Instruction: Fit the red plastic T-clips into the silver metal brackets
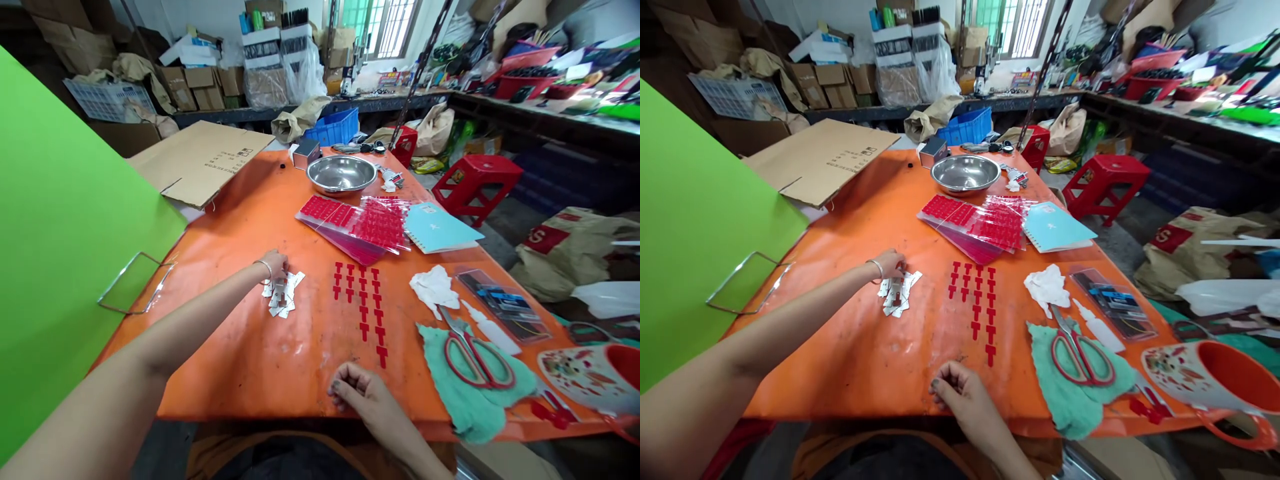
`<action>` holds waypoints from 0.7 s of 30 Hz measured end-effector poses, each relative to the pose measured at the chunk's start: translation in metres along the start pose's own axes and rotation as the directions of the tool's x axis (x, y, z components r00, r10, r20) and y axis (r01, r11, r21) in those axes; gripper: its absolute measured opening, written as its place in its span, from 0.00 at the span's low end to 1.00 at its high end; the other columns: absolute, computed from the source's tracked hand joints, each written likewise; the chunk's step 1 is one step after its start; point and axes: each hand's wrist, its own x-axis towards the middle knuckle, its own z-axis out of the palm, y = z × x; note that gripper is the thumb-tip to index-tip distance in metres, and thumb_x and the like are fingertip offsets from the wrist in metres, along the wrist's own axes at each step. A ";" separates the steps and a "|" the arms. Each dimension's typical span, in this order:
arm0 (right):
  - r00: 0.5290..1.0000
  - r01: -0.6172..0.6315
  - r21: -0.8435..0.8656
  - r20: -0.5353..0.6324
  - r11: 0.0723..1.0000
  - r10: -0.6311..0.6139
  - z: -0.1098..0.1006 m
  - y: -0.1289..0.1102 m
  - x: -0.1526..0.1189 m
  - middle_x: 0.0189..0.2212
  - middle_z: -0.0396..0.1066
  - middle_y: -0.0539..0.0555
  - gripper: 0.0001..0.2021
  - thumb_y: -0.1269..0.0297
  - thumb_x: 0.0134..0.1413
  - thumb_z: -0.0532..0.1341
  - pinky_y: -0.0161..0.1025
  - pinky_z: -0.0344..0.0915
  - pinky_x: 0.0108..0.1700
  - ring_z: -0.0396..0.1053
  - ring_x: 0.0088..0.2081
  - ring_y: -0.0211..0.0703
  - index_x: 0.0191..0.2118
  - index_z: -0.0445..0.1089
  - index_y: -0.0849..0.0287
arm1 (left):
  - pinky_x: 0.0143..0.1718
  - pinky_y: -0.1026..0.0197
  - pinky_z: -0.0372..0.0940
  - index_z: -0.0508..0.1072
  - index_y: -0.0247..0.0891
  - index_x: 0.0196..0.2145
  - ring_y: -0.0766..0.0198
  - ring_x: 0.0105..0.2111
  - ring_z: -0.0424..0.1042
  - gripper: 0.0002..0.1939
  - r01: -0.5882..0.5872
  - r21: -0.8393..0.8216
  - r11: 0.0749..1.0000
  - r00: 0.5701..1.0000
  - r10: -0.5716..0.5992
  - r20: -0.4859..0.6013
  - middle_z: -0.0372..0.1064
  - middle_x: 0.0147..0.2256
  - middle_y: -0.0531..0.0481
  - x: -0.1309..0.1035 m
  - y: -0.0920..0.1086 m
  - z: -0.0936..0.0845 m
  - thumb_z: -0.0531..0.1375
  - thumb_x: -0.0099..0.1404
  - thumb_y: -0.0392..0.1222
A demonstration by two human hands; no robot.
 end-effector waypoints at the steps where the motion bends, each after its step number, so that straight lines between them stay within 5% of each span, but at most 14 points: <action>1: 1.000 -0.014 0.001 -0.013 1.000 0.014 -0.002 0.001 -0.001 0.24 0.64 0.49 0.17 0.50 0.48 0.61 0.34 0.62 0.31 0.63 0.28 0.36 0.27 0.62 0.60 | 0.35 0.63 0.61 0.75 0.37 0.30 0.56 0.38 0.68 0.12 -0.014 -0.015 1.000 1.000 0.015 0.012 0.69 0.35 0.45 0.001 -0.002 -0.002 0.65 0.44 0.38; 6: 0.996 -0.056 -0.027 -0.067 0.998 0.054 -0.005 -0.002 -0.008 0.24 0.64 0.49 0.18 0.49 0.45 0.62 0.35 0.61 0.31 0.63 0.28 0.37 0.27 0.63 0.60 | 0.27 0.66 0.58 0.74 0.36 0.28 0.64 0.27 0.67 0.09 -0.086 -0.133 0.987 0.996 0.086 -0.010 0.69 0.25 0.52 -0.006 -0.009 -0.009 0.64 0.47 0.41; 11: 0.968 0.055 -0.212 -0.229 0.976 -0.105 -0.021 -0.011 -0.003 0.23 0.63 0.49 0.14 0.53 0.46 0.62 0.34 0.59 0.29 0.61 0.27 0.37 0.27 0.65 0.60 | 0.32 0.64 0.60 0.73 0.36 0.37 0.62 0.33 0.68 0.14 -0.119 -0.275 0.954 0.965 0.046 -0.259 0.71 0.33 0.47 -0.046 -0.008 -0.008 0.53 0.60 0.45; 13: 0.928 0.113 -0.284 -0.313 0.952 -0.203 -0.028 -0.016 0.003 0.23 0.63 0.49 0.14 0.53 0.46 0.62 0.34 0.59 0.30 0.61 0.27 0.37 0.26 0.65 0.60 | 0.31 0.63 0.62 0.73 0.35 0.34 0.63 0.31 0.69 0.15 -0.115 -0.562 0.819 0.963 -0.047 -0.267 0.72 0.31 0.47 -0.071 0.000 0.002 0.53 0.60 0.48; 15: 0.901 0.147 -0.296 -0.354 0.944 -0.252 -0.028 -0.021 0.010 0.24 0.65 0.50 0.14 0.52 0.47 0.61 0.35 0.60 0.30 0.62 0.28 0.38 0.28 0.67 0.60 | 0.28 0.63 0.63 0.70 0.33 0.36 0.65 0.26 0.70 0.15 -0.005 -0.857 0.515 0.996 -0.069 -0.048 0.72 0.30 0.46 -0.099 0.014 0.018 0.54 0.59 0.49; 17: 0.902 0.159 -0.251 -0.357 0.955 -0.244 -0.020 -0.025 0.017 0.26 0.67 0.51 0.17 0.49 0.48 0.60 0.35 0.61 0.29 0.63 0.27 0.38 0.32 0.68 0.60 | 0.25 0.64 0.63 0.69 0.33 0.41 0.67 0.23 0.69 0.18 0.131 -0.953 0.272 0.990 0.013 0.139 0.73 0.32 0.45 -0.124 0.032 0.038 0.56 0.58 0.50; 19: 0.909 0.149 -0.172 -0.363 0.974 -0.203 -0.007 -0.027 0.025 0.26 0.68 0.52 0.20 0.46 0.48 0.59 0.34 0.61 0.25 0.63 0.25 0.38 0.37 0.68 0.60 | 0.22 0.66 0.61 0.70 0.33 0.43 0.70 0.20 0.67 0.20 0.147 -0.973 0.177 0.987 0.030 0.155 0.73 0.32 0.45 -0.145 0.051 0.056 0.57 0.58 0.50; 21: 0.910 0.134 -0.089 -0.382 0.987 -0.158 0.005 -0.027 0.032 0.25 0.68 0.52 0.22 0.45 0.47 0.59 0.32 0.58 0.22 0.62 0.22 0.36 0.36 0.68 0.61 | 0.25 0.66 0.63 0.71 0.35 0.45 0.69 0.23 0.68 0.19 0.086 -0.976 0.198 0.996 0.016 0.091 0.73 0.33 0.45 -0.160 0.067 0.068 0.55 0.60 0.49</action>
